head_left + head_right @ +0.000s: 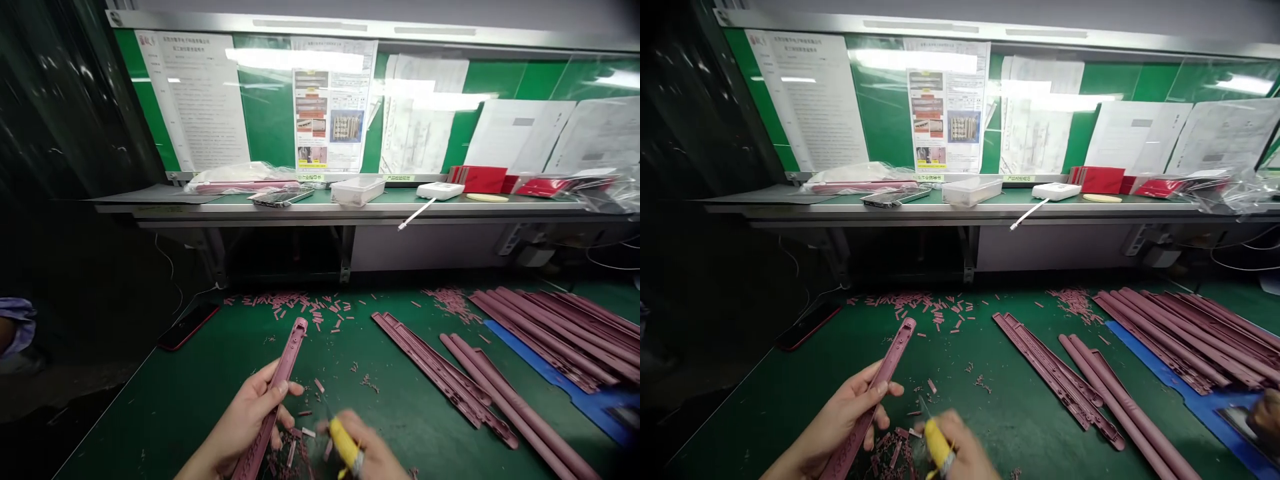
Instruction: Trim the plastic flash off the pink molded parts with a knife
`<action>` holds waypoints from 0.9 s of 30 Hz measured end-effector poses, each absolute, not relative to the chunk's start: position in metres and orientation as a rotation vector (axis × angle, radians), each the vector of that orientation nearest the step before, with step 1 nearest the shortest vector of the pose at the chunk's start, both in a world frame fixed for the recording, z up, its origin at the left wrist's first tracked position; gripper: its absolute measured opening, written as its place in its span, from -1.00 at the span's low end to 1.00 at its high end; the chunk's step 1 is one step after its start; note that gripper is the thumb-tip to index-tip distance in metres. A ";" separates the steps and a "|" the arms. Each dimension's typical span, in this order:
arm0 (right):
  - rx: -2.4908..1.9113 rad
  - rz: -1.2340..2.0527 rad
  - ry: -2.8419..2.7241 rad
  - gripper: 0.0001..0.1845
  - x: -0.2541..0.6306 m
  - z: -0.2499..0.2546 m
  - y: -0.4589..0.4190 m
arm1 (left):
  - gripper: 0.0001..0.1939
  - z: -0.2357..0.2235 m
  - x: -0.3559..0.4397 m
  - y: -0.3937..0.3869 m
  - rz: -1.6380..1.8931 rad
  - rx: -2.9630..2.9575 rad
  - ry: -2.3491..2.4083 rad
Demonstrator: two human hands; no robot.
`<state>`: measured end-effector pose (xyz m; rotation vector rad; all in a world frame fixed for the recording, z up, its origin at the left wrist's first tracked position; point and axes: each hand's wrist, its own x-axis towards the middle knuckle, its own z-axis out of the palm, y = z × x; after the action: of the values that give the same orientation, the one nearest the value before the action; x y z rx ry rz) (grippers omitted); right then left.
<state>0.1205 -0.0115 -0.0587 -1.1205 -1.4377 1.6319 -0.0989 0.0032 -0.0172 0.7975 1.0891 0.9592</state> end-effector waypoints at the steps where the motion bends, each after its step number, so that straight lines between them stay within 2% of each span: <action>1: -1.091 1.493 -1.592 -0.56 0.125 -0.046 -0.002 | -0.33 -0.013 -0.097 0.000 0.947 0.780 1.070; 6: -1.037 0.759 -1.903 -0.70 0.138 -0.004 0.036 | -0.48 0.002 -0.087 -0.015 0.947 0.684 1.044; 11: -1.009 0.539 -1.979 -0.73 0.139 -0.004 0.043 | -0.58 0.004 -0.085 -0.019 0.916 0.699 1.011; 19: -0.963 0.602 -2.057 -0.72 0.148 0.003 0.043 | -0.58 -0.002 -0.084 -0.018 0.843 0.812 0.978; 23: -0.914 0.819 -2.065 -0.67 0.153 0.010 0.046 | -0.60 0.009 -0.083 -0.020 0.778 0.937 1.016; 27: -0.842 1.105 -2.003 -0.74 0.159 0.015 0.056 | -0.64 0.021 -0.081 -0.024 0.762 1.026 1.053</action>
<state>0.1592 0.0556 0.0150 -0.8418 -2.0026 1.1050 -0.0810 -0.0241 0.0209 1.0265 1.0534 0.7623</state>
